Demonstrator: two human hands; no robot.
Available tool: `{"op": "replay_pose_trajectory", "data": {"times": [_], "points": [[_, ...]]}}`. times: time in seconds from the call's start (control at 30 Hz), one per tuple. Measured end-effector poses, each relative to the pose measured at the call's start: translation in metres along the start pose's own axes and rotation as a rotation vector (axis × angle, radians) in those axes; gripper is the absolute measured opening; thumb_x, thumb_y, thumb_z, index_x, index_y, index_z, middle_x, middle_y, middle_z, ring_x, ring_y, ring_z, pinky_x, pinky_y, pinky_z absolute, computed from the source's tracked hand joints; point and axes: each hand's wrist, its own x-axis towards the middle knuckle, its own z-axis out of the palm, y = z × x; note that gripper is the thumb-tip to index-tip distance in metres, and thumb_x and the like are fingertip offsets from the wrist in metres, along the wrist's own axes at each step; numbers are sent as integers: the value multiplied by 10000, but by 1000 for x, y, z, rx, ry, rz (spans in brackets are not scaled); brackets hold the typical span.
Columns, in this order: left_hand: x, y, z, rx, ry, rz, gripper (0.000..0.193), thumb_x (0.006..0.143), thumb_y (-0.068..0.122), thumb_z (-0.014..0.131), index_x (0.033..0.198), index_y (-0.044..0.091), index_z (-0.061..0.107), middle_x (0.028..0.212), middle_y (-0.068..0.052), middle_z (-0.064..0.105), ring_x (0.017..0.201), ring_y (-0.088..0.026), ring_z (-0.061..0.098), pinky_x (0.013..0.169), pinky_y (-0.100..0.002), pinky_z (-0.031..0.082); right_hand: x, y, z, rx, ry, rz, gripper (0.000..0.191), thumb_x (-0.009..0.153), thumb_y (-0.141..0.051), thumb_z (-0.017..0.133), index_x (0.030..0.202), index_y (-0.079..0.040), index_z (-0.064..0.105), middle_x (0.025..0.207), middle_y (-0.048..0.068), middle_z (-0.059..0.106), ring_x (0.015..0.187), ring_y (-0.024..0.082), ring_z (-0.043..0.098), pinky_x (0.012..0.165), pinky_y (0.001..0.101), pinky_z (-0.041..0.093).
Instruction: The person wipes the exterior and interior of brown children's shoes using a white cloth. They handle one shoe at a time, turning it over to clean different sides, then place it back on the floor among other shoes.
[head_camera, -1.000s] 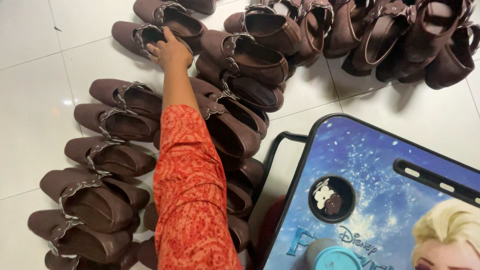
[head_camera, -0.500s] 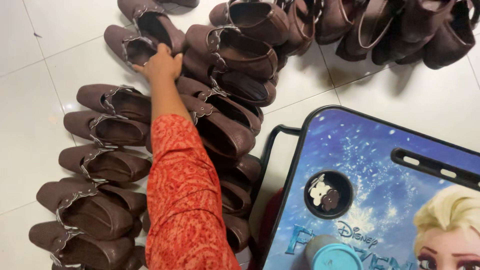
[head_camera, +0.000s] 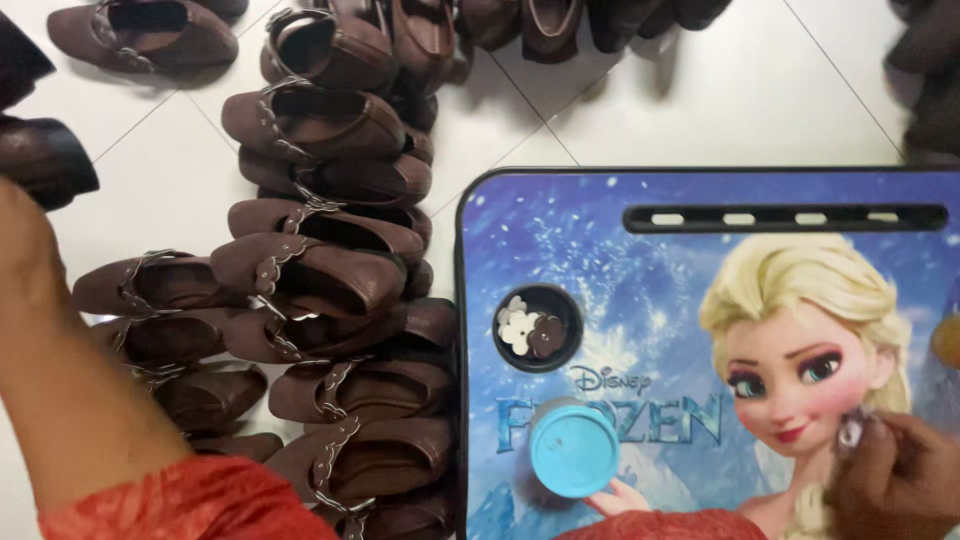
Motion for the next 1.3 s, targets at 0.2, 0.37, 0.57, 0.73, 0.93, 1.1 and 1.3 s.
{"op": "replay_pose_trajectory", "data": {"times": [0.2, 0.37, 0.57, 0.73, 0.93, 1.1, 1.3], "points": [[-135, 179, -75, 340, -293, 482, 279, 1073, 328, 620, 1068, 52, 669, 874, -85, 657, 741, -250, 618, 626, -366, 454, -19, 33, -57, -116, -46, -162, 93, 1140, -103, 657, 1111, -15, 650, 1021, 140, 630, 890, 273, 613, 826, 332, 479], [-264, 339, -92, 190, -440, 1005, 347, 892, 420, 773, 942, 88, 689, 714, -55, 578, 684, -261, 555, 608, -379, 410, -20, 43, -84, 76, -39, -95, 91, 1135, -102, 659, 1114, -14, 642, 1032, 124, 658, 885, 222, 639, 826, 302, 499], [-379, 432, -65, -91, -644, 1234, 271, 1020, 370, 776, 1110, 131, 684, 792, 24, 511, 721, -167, 509, 647, -325, 394, -27, 53, -125, 336, -41, -13, 96, 1112, -86, 692, 1131, 6, 670, 1007, 109, 675, 864, 156, 649, 802, 261, 513], [-478, 459, -22, -79, -660, 1270, 211, 1033, 319, 716, 1044, 134, 615, 804, -6, 472, 738, -181, 521, 656, -332, 407, -26, 70, -157, 436, -61, -99, 89, 1014, -54, 713, 1085, -7, 686, 1026, 104, 698, 887, 173, 661, 810, 289, 518], [-589, 454, 11, 84, -737, 1282, 194, 951, 279, 709, 1033, 130, 616, 795, -16, 492, 741, -179, 561, 647, -333, 434, -19, 89, -212, 595, -219, -211, 142, 922, 27, 740, 1058, 4, 706, 987, 103, 706, 884, 169, 688, 791, 272, 541], [-623, 442, 5, 15, -768, 970, 547, 881, 368, 743, 1282, 13, 631, 828, -82, 547, 733, -254, 564, 643, -371, 463, 7, 109, -280, 611, -147, -279, 220, 933, 48, 733, 1142, 22, 672, 1111, 137, 681, 1008, 205, 667, 896, 289, 544], [-642, 433, -19, 68, -644, 909, 329, 966, 259, 746, 1255, 128, 661, 895, -48, 609, 791, -261, 581, 680, -402, 471, 60, 133, -349, 729, -7, -313, 135, 1081, 45, 681, 1194, -18, 645, 1105, 100, 687, 992, 168, 748, 867, 279, 643]]}}
